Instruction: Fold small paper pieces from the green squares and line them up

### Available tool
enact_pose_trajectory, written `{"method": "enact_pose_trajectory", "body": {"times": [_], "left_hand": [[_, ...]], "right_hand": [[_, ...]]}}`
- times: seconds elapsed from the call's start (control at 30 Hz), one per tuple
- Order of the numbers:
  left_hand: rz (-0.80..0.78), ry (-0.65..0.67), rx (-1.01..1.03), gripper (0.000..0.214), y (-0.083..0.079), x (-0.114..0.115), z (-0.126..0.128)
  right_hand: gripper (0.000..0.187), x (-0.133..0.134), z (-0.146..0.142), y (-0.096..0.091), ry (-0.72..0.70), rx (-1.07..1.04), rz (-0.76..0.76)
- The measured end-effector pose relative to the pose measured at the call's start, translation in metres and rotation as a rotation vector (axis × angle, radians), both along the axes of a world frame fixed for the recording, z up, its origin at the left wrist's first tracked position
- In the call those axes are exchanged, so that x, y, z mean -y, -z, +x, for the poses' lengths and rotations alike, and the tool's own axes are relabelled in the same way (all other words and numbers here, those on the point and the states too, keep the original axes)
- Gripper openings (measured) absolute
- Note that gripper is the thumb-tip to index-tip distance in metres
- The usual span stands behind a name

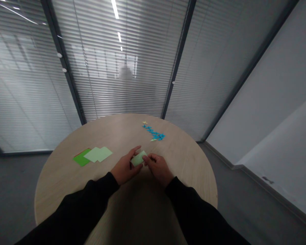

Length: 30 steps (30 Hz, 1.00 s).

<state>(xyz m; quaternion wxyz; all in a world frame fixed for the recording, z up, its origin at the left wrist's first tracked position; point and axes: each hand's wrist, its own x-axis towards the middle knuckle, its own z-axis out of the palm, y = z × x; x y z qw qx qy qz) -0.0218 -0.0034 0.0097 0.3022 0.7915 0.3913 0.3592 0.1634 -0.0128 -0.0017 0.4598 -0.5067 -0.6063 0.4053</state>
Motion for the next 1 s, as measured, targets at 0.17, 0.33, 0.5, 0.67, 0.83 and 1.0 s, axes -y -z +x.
{"method": "enact_pose_trajectory", "body": {"times": [0.17,0.33,0.5,0.67,0.83,1.0], "left_hand": [[-0.008,0.003,-0.044,0.058,0.002,-0.001,-0.001],[-0.138,-0.006,0.121,0.056,0.004,-0.003,-0.001],[-0.257,-0.032,0.343,0.04,0.007,-0.009,-0.002],[-0.277,-0.076,0.378,0.037,0.011,-0.013,-0.003],[-0.316,-0.047,0.399,0.039,0.01,-0.011,-0.001],[-0.337,-0.07,0.426,0.041,0.006,-0.01,0.0]], "right_hand": [[0.04,0.0,0.0,0.001,-0.005,-0.005,-0.006],[0.038,0.001,0.001,-0.001,0.009,0.018,0.012],[0.04,0.002,0.001,-0.001,-0.007,0.057,0.001],[0.034,-0.001,0.0,0.006,-0.062,0.106,0.1],[0.027,-0.005,-0.003,0.012,-0.04,-0.108,0.08],[0.023,-0.005,-0.004,0.011,-0.013,-0.122,0.07]]}}
